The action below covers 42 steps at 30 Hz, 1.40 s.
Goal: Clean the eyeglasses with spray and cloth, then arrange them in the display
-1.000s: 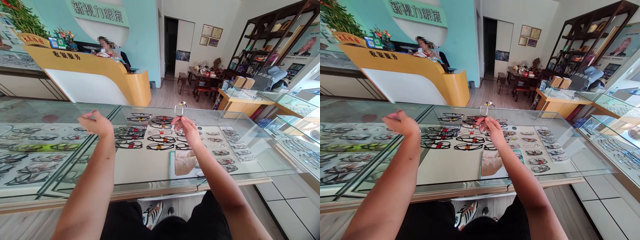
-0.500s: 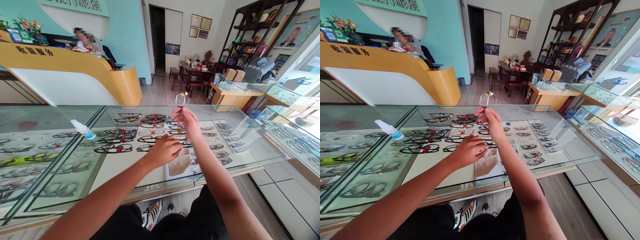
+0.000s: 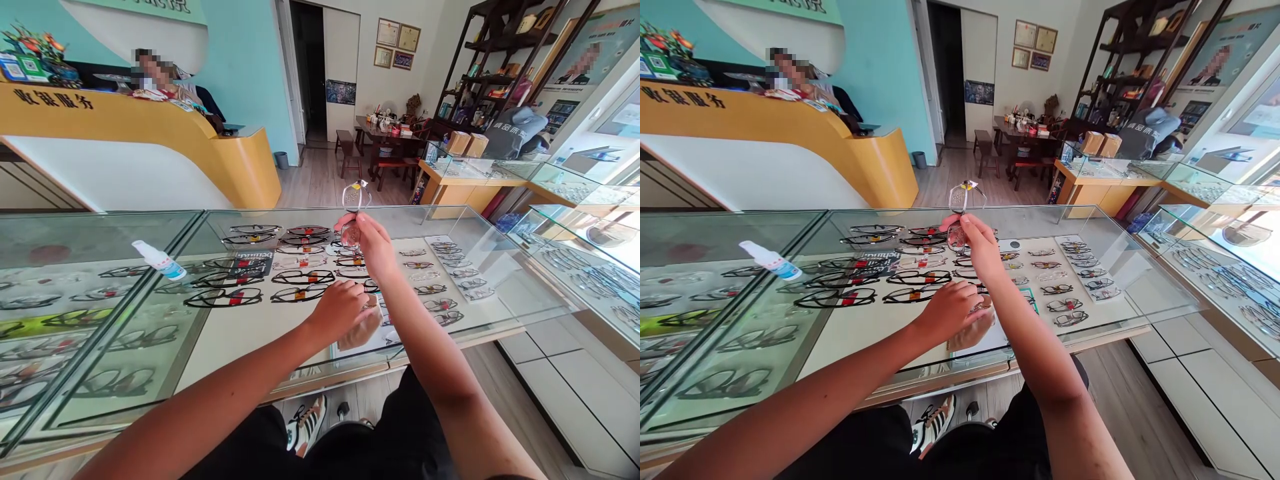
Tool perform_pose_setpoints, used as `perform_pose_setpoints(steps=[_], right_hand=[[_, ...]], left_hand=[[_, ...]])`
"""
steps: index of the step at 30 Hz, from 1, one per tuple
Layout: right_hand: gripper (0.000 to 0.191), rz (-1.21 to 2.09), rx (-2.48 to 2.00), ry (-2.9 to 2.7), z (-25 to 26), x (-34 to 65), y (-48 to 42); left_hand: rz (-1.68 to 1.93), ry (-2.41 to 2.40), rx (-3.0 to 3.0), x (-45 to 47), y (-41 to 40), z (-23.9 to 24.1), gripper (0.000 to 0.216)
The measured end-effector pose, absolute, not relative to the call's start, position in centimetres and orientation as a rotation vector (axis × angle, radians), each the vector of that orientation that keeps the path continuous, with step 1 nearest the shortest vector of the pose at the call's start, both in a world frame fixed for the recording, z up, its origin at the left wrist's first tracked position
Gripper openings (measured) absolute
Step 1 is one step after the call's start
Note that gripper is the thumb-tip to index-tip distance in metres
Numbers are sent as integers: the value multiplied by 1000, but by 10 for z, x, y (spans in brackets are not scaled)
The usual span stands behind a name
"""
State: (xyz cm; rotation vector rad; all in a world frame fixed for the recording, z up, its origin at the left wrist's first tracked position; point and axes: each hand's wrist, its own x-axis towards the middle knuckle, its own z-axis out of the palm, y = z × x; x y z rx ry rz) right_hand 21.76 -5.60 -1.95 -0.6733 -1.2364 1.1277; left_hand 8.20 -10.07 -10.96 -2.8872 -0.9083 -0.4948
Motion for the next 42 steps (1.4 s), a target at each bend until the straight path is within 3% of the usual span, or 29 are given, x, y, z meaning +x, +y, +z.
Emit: perform_pose_setpoints(steps=[9, 16, 29, 37, 42], right_hand=[[45, 1110, -708, -1236, -19, 218, -55], [46, 1097, -719, -1238, -19, 220, -55], [45, 1068, -728, -1202, -11, 228, -56], [41, 1090, -650, -1186, -14, 229, -55], [39, 1077, -665, -1183, -11, 229, -58]], left_hand=[[-466, -815, -2861, 80, -99, -109, 14], [-721, -887, -2832, 81, -103, -105, 22], [-1502, -1600, -3385, 52, -80, -73, 36], [-1228, -1838, -3613, 44, -77, -58, 48], [-1543, -2024, -3466, 37, -77, -42, 48]])
